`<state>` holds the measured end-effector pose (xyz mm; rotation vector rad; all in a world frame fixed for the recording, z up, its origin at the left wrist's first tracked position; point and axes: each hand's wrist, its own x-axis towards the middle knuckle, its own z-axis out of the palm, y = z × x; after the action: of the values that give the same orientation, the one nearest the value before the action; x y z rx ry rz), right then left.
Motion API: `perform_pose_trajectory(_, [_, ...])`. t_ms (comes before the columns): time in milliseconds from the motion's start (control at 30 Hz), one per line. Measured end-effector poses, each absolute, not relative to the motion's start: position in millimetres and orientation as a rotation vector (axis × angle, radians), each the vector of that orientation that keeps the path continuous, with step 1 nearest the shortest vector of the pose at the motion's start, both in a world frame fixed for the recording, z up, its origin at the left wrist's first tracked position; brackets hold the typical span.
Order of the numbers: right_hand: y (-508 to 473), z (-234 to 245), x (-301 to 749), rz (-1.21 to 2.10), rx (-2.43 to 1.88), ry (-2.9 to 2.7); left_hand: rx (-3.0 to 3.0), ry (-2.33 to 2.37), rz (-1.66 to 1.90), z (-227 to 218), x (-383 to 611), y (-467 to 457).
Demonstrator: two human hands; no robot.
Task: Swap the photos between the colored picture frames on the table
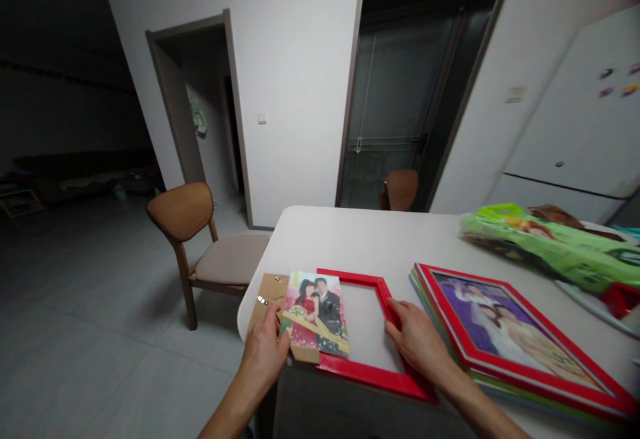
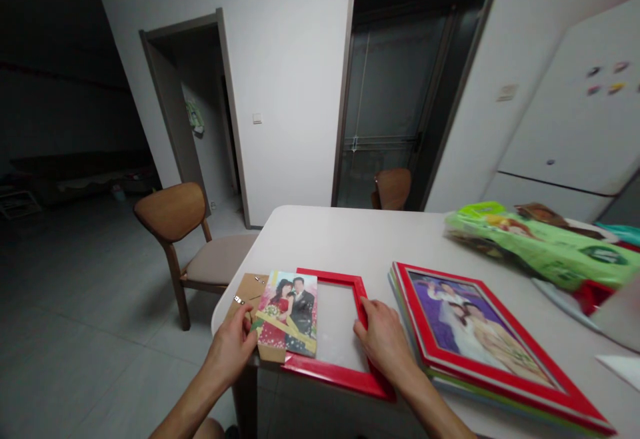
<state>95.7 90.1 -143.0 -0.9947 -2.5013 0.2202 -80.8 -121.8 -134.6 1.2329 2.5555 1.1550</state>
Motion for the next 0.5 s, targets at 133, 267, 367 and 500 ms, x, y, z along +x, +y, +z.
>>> perform_pose_trajectory(133, [68, -139, 73, 0.746, -0.896, -2.299, 1.372, 2.628, 1.107, -131, -77, -122])
perform_pose_trajectory(267, [43, -134, 42, 1.663, -0.938, -1.974, 1.61, 2.555, 1.091, -130, -60, -112])
perform_pose_trajectory(367, [30, -120, 29, 2.092, -0.781, -1.694, 1.809, 2.402, 1.045, -131, -45, -100])
perform_pose_trajectory(500, [21, -90, 29, 2.041, -0.628, -1.584, 1.795, 2.315, 1.235, -125, -39, -85])
